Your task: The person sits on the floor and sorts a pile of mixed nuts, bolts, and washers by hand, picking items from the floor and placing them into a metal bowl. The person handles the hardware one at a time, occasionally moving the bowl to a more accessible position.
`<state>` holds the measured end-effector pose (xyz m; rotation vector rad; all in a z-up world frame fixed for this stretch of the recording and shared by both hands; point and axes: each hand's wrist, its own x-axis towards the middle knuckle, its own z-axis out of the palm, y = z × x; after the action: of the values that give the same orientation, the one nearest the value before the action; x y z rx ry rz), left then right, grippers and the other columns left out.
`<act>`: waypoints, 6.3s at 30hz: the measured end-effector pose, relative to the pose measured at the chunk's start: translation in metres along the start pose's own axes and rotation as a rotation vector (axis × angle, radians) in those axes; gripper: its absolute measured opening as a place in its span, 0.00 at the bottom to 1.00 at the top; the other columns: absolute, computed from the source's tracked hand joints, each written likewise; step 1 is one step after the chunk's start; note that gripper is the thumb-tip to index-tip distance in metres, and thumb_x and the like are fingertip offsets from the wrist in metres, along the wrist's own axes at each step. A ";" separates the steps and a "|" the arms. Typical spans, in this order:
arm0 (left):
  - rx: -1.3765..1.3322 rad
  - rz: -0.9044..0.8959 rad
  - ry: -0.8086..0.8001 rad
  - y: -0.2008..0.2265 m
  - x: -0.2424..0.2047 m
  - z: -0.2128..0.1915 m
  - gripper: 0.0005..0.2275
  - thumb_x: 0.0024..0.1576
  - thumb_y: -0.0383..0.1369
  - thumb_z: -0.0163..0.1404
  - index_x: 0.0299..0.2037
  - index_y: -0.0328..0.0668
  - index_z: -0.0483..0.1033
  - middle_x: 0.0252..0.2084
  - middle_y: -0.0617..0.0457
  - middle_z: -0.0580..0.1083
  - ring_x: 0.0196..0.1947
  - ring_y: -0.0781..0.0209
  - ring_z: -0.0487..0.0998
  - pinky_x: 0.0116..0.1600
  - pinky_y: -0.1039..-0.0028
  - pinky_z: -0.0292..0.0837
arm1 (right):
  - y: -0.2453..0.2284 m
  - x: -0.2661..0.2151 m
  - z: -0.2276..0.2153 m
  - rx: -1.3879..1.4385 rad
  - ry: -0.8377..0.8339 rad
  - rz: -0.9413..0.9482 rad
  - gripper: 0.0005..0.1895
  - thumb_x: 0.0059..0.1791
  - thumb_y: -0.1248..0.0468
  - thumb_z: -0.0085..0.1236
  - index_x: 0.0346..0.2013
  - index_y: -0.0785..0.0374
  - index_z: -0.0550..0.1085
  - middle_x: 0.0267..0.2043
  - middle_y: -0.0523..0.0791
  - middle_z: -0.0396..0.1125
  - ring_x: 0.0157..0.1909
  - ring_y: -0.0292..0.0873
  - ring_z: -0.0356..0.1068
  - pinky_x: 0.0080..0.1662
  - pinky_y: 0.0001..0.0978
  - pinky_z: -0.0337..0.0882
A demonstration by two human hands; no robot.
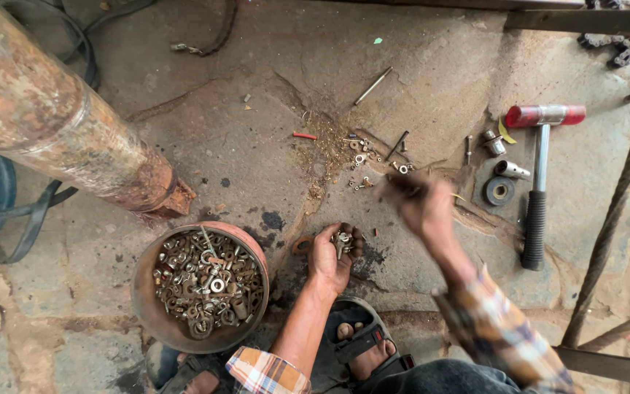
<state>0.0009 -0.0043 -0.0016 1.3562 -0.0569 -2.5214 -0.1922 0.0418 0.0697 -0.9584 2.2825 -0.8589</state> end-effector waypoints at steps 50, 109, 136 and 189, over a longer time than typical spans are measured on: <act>1.944 0.846 0.524 0.178 -0.175 -0.029 0.13 0.61 0.44 0.51 0.49 0.53 0.82 0.47 0.51 0.82 0.52 0.54 0.82 0.68 0.43 0.65 | 0.020 0.102 0.043 -0.354 -0.171 -0.201 0.13 0.52 0.65 0.55 0.49 0.66 0.77 0.43 0.56 0.72 0.29 0.51 0.73 0.37 0.44 0.77; 0.353 0.167 0.115 0.054 0.006 0.014 0.13 0.66 0.35 0.44 0.41 0.35 0.81 0.33 0.48 0.79 0.29 0.63 0.78 0.35 0.72 0.75 | 0.026 0.107 0.039 -0.493 -0.103 -0.439 0.11 0.51 0.64 0.59 0.46 0.57 0.84 0.48 0.48 0.72 0.45 0.47 0.69 0.48 0.41 0.77; 0.282 0.193 0.098 0.046 0.013 0.002 0.15 0.67 0.38 0.42 0.43 0.35 0.79 0.36 0.49 0.77 0.35 0.61 0.78 0.42 0.71 0.77 | 0.032 0.082 0.046 -0.613 -0.270 -0.687 0.10 0.47 0.72 0.54 0.43 0.65 0.77 0.46 0.53 0.72 0.54 0.55 0.72 0.58 0.45 0.75; 1.636 0.913 0.065 0.060 0.054 0.048 0.05 0.56 0.28 0.56 0.37 0.34 0.80 0.41 0.40 0.77 0.39 0.40 0.79 0.46 0.57 0.75 | 0.037 0.049 0.023 -0.010 0.003 -0.209 0.12 0.48 0.65 0.60 0.45 0.61 0.82 0.43 0.52 0.77 0.35 0.44 0.77 0.40 0.36 0.78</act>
<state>-0.0537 -0.0803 -0.0090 1.1613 -2.3869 -1.2896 -0.2235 0.0166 0.0181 -1.2171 2.2186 -0.9356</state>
